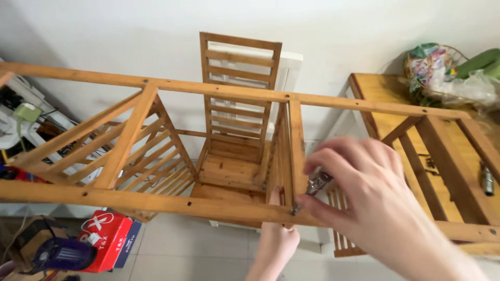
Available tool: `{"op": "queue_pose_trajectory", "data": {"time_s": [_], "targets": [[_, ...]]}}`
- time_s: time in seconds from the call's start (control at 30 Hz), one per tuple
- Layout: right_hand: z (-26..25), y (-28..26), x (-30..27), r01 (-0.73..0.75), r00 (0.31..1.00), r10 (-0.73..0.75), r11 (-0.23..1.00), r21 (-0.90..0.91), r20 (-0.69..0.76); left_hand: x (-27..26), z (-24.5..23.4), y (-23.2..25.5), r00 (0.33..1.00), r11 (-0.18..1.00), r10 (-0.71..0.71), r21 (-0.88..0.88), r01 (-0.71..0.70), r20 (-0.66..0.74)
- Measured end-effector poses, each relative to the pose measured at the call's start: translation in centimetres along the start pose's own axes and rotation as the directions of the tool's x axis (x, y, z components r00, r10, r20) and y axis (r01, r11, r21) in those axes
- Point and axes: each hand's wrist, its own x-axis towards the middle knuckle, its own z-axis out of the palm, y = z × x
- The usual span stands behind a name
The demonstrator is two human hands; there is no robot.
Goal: The person uses a manual screwdriver to tighten screws into the joints of a wooden furniture frame. They work on multiple connection points, securing the frame pieces together.
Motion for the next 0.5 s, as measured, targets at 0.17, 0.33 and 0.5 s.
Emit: {"op": "queue_pose_trajectory", "data": {"time_s": [0.17, 0.33, 0.5], "targets": [[2.5, 0.9, -1.4, -0.142, 0.984, 0.15, 0.986, 0.083, -0.097, 0.8, 1.6, -2.7, 0.953, 0.945, 0.296, -0.127, -0.301, -0.061], [4.1, 1.4, -1.6, -0.038, 0.988, 0.05, 0.996, 0.083, -0.143, 2.4, 2.1, -3.3, 0.994, 0.852, 0.103, -0.511, -0.112, -0.046], [4.5, 2.2, 0.4, -0.022, 0.992, 0.029, 0.998, 0.061, -0.123, 3.9, 1.6, -2.4, 0.942, 0.912, 0.333, -0.269, -0.309, 0.048]]}}
